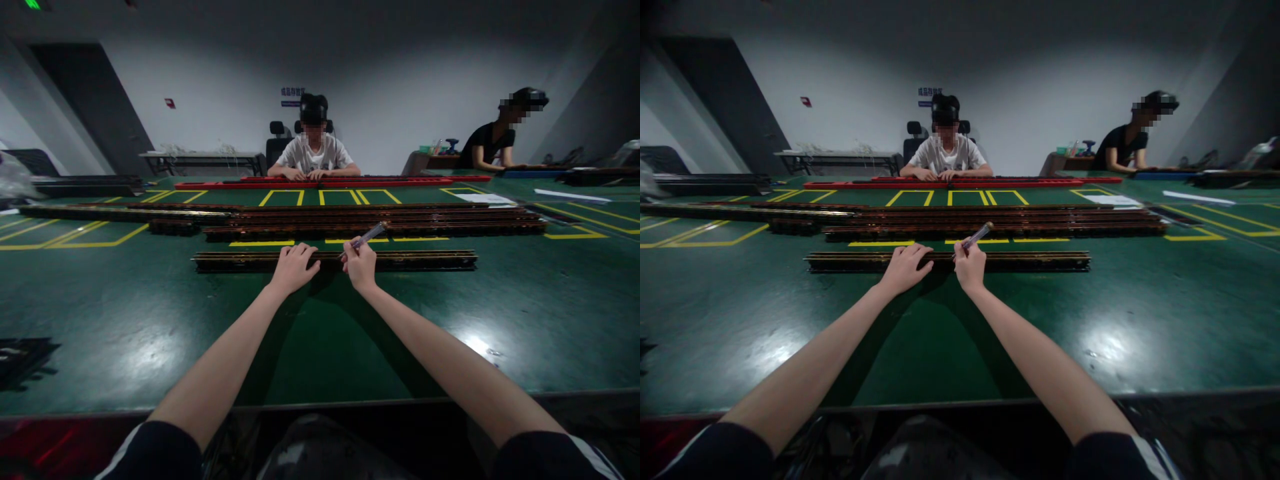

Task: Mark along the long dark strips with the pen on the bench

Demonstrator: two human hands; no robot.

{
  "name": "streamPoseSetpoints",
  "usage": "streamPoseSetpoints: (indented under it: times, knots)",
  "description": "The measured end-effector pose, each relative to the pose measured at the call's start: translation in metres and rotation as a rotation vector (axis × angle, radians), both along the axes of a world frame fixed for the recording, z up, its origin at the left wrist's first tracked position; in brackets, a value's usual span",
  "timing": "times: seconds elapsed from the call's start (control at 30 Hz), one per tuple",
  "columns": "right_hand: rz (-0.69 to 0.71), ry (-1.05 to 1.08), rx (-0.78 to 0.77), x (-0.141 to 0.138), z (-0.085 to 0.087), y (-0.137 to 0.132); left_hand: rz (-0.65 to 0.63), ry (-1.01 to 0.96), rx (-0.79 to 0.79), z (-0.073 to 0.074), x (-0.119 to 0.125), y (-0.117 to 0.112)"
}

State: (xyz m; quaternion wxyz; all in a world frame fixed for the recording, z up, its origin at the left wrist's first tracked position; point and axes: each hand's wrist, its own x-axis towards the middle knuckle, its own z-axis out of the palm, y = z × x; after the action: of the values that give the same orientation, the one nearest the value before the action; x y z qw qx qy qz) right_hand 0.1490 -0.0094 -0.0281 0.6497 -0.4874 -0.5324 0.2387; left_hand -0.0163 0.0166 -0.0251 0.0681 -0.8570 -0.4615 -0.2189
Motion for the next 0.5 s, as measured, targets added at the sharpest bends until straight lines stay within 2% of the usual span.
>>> streamPoseSetpoints:
  times: [0.23,0.5]
  knots:
    - [-0.006,-0.005,-0.043,-0.0002,0.0015,-0.0008,0.004,0.019,0.01,0.0005,0.0,0.0003]
    - [0.01,-0.006,-0.02,0.001,-0.0006,0.0,0.004,0.008,0.01,0.0002,0.0005,0.0002]
